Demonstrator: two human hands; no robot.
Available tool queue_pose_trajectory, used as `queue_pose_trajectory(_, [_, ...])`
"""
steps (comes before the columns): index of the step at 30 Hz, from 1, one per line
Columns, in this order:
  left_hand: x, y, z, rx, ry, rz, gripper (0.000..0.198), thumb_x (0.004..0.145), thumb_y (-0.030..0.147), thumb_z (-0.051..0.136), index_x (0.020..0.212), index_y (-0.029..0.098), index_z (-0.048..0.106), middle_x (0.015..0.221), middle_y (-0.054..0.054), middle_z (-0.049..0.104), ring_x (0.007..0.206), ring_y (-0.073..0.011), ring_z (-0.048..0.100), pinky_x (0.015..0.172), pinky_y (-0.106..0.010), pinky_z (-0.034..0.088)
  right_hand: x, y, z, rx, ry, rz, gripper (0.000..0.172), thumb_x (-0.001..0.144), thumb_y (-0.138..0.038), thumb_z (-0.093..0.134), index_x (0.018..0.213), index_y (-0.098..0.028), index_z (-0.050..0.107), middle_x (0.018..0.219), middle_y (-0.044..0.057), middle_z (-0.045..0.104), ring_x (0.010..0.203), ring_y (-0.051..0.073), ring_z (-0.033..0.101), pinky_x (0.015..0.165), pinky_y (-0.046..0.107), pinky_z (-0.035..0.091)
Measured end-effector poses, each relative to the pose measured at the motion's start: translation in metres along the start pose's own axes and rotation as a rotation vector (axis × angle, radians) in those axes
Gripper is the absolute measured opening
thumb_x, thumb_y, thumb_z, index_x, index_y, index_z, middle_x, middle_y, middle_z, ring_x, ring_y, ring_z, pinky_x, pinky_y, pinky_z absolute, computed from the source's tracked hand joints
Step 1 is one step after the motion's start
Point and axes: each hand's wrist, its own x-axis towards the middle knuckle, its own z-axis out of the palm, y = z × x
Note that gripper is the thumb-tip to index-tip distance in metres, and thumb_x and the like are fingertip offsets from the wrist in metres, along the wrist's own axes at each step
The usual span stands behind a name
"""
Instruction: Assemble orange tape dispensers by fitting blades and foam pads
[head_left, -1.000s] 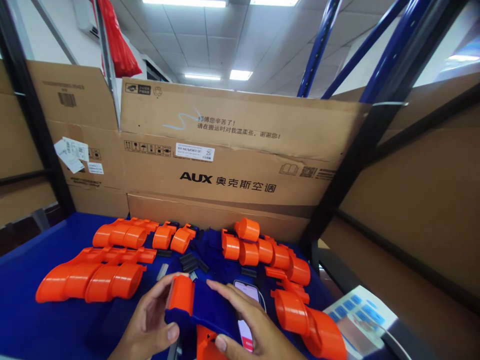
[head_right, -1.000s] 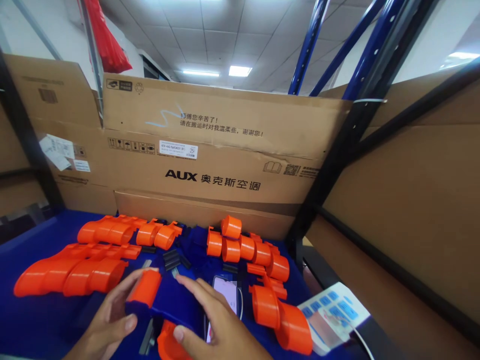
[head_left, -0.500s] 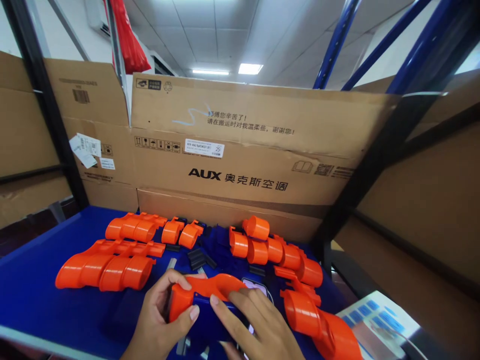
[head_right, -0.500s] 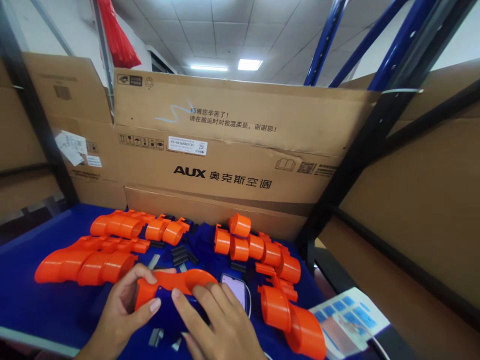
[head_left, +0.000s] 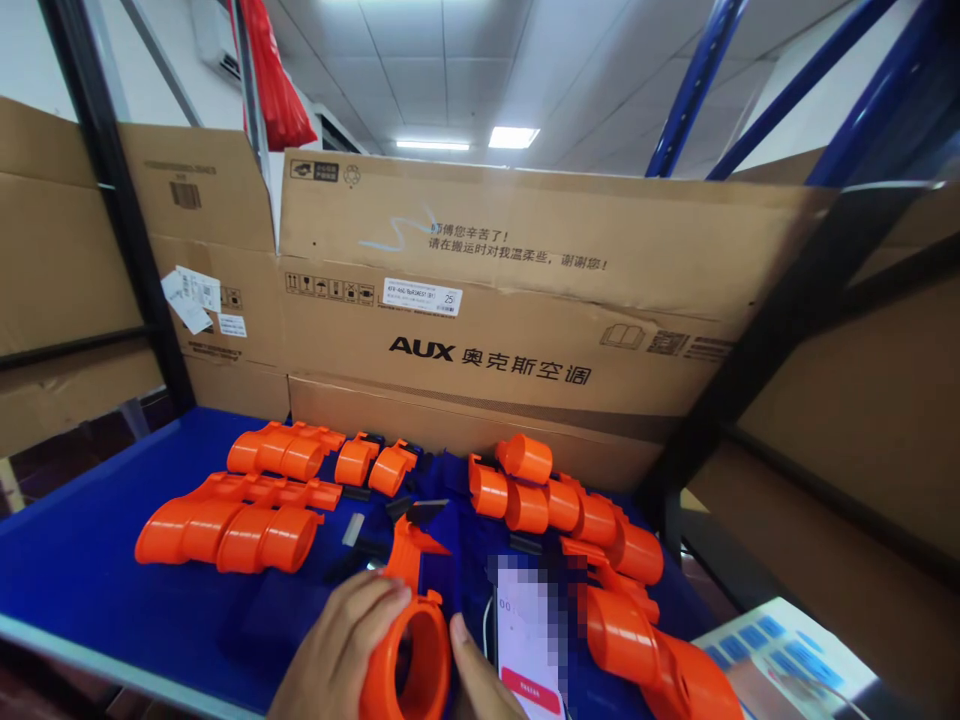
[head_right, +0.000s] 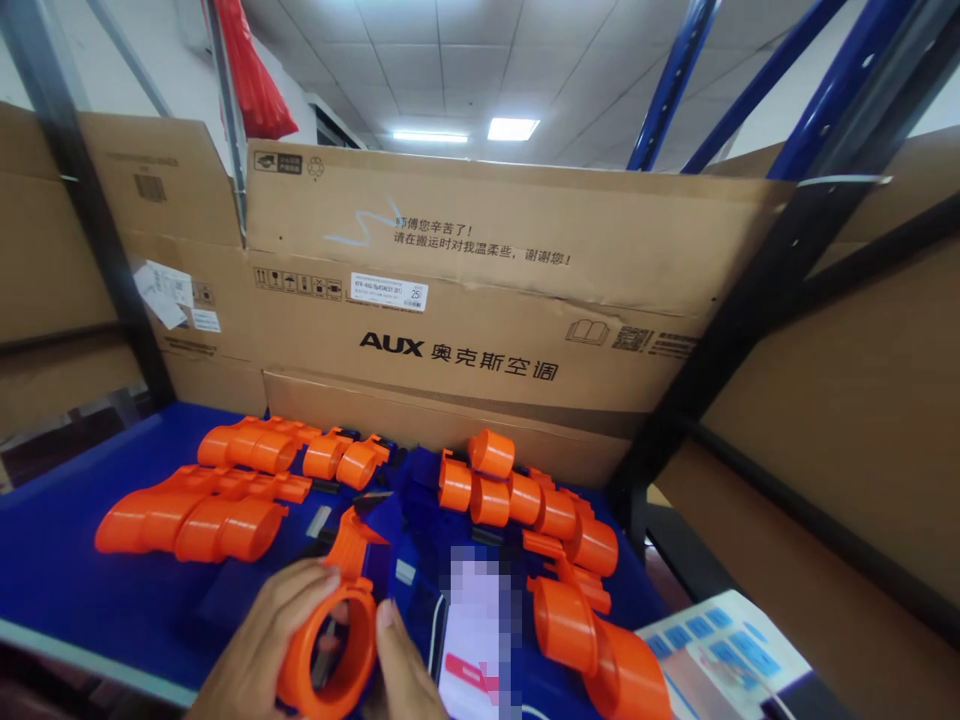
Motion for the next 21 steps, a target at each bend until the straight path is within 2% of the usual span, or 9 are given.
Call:
queue_pose_trajectory(1, [0.005,-0.007,-0.013,0.088,-0.025,-0.007,0.081,0.086,0.026,0.068,0.156,0.029,0.028,0.148,-0.016,0.057,0.139,-0.0367,0.05,0.114,-0.054,0.043,0.004,-0.003,-0.001,-0.011,-0.016,0.016,0.079,0.08,-0.083,0.054,0.137,-0.029,0.062,0.144,0.009,0.06,0.141,0.033,0.046,0.119,0.054,0.031])
queue_pose_trajectory(3, [0.021,-0.027,-0.042,0.214,-0.089,-0.067,0.089,0.076,0.017,0.073,0.154,0.026,0.031,0.147,-0.014,0.058,0.137,-0.0349,0.051,0.115,-0.051,0.041,0.011,-0.014,-0.006,-0.109,0.001,0.027,0.078,0.086,-0.083,0.044,0.135,-0.025,0.065,0.147,0.01,0.057,0.142,0.032,0.045,0.121,0.053,0.025])
queue_pose_trajectory(5, [0.037,-0.051,-0.069,0.348,-0.177,-0.094,0.085,0.078,0.024,0.071,0.153,0.021,0.031,0.148,-0.015,0.058,0.136,-0.0358,0.052,0.115,-0.055,0.039,0.016,-0.031,-0.012,-0.294,0.041,-0.001,0.072,0.088,-0.08,0.044,0.131,-0.026,0.068,0.147,0.008,0.058,0.143,0.032,0.043,0.123,0.052,0.019])
queue_pose_trajectory(7, [0.049,-0.073,-0.085,0.371,-0.238,-0.095,0.081,0.077,0.029,0.072,0.149,0.022,0.038,0.143,-0.015,0.063,0.131,-0.038,0.057,0.112,-0.057,0.041,0.017,-0.045,-0.016,-0.445,0.057,-0.051,0.063,0.09,-0.076,0.046,0.126,-0.029,0.071,0.141,0.006,0.063,0.14,0.032,0.046,0.123,0.052,0.02])
queue_pose_trajectory(11, [0.054,-0.096,-0.094,0.377,-0.333,-0.062,0.082,0.075,0.032,0.071,0.15,0.025,0.039,0.143,-0.012,0.065,0.13,-0.0386,0.058,0.111,-0.057,0.04,0.017,-0.057,-0.013,-0.485,0.027,-0.112,0.058,0.096,-0.07,0.04,0.115,-0.029,0.075,0.133,0.005,0.068,0.134,0.031,0.053,0.121,0.05,0.026])
queue_pose_trajectory(15, [0.046,-0.104,-0.097,0.396,-0.388,-0.074,0.081,0.076,0.034,0.071,0.15,0.024,0.039,0.144,-0.014,0.063,0.13,-0.0399,0.057,0.111,-0.058,0.039,0.018,-0.052,-0.01,-0.488,-0.004,-0.106,0.054,0.1,-0.065,0.037,0.115,-0.029,0.075,0.135,0.004,0.067,0.135,0.03,0.051,0.12,0.05,0.026])
queue_pose_trajectory(18, [0.041,-0.111,-0.101,0.419,-0.408,-0.106,0.076,0.076,0.034,0.07,0.146,0.02,0.044,0.141,-0.018,0.065,0.127,-0.0413,0.059,0.11,-0.06,0.038,0.018,-0.049,-0.013,-0.477,0.016,-0.121,0.052,0.1,-0.064,0.038,0.115,-0.031,0.075,0.133,0.003,0.068,0.133,0.03,0.052,0.12,0.05,0.026])
queue_pose_trajectory(21, [0.039,-0.117,-0.101,0.427,-0.422,-0.126,0.077,0.077,0.03,0.068,0.149,0.018,0.042,0.144,-0.02,0.061,0.131,-0.0412,0.056,0.111,-0.06,0.037,0.017,-0.05,-0.016,-0.479,0.029,-0.137,0.051,0.099,-0.065,0.04,0.112,-0.03,0.076,0.13,0.004,0.069,0.13,0.03,0.055,0.119,0.05,0.028])
